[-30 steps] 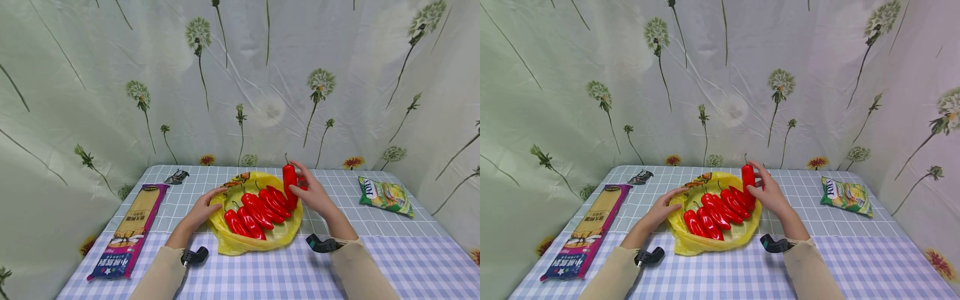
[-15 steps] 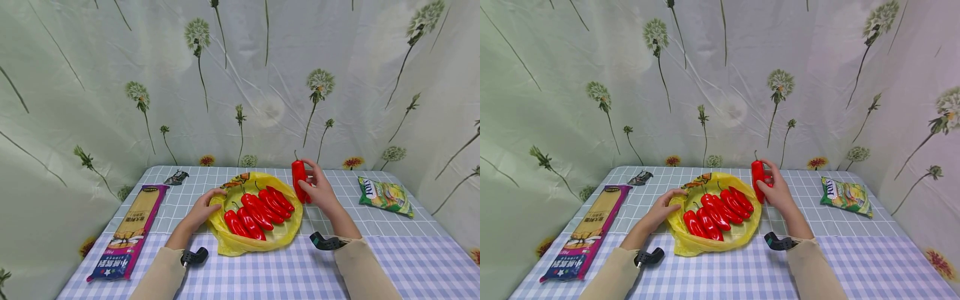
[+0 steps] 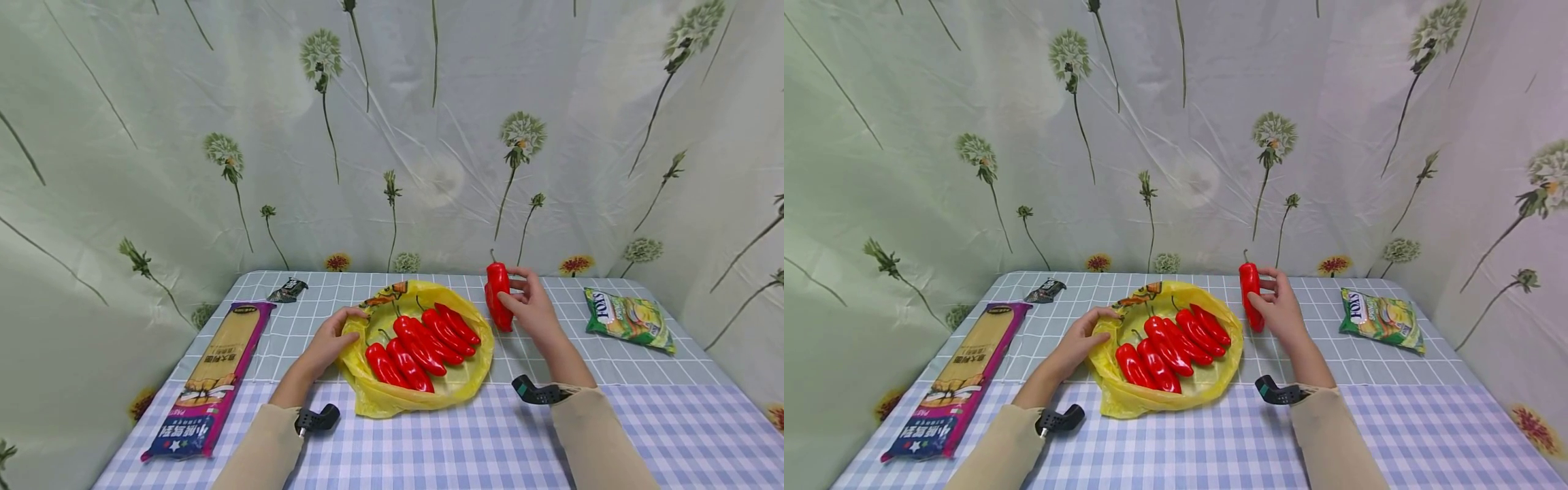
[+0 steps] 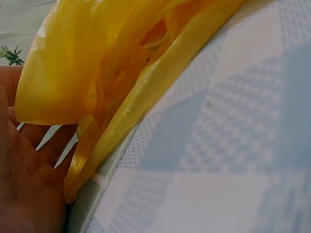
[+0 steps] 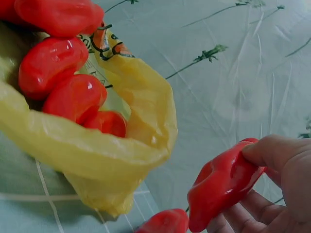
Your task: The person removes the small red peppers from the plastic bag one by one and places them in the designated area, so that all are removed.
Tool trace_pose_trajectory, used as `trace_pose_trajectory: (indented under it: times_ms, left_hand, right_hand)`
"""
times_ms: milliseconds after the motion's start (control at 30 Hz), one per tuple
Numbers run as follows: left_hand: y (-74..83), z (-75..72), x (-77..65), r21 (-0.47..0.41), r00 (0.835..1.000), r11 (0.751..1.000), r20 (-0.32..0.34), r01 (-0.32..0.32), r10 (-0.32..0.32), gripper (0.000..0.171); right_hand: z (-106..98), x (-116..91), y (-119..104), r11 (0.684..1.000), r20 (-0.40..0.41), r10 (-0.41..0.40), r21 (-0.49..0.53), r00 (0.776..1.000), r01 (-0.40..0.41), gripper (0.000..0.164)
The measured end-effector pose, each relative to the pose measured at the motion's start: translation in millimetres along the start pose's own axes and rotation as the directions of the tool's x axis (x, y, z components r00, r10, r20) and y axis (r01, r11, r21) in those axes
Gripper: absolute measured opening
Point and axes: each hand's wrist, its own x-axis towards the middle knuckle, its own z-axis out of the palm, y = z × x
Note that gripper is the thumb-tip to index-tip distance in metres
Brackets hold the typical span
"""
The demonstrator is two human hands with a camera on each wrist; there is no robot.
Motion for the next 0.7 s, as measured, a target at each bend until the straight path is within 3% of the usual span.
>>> trace_pose_trajectory:
  times_ms: [400, 700]
  left_hand:
    - [2.9, -0.6, -1.6, -0.006, 0.999, 1.000, 0.032, -0.004, 0.004, 0.040]
    - [4.2, -0.5, -2.7, -0.002, 0.999, 1.000, 0.033, -0.016, 0.016, 0.041]
  right_hand:
    - [-8.4, 4.9, 14.9, 0.984, -0.136, 0.168, 0.086, 0.976, -0.157, 0.065]
    - [-12.3, 11.5, 27.6, 0.973, -0.150, 0.214, 0.122, 0.965, -0.197, 0.066]
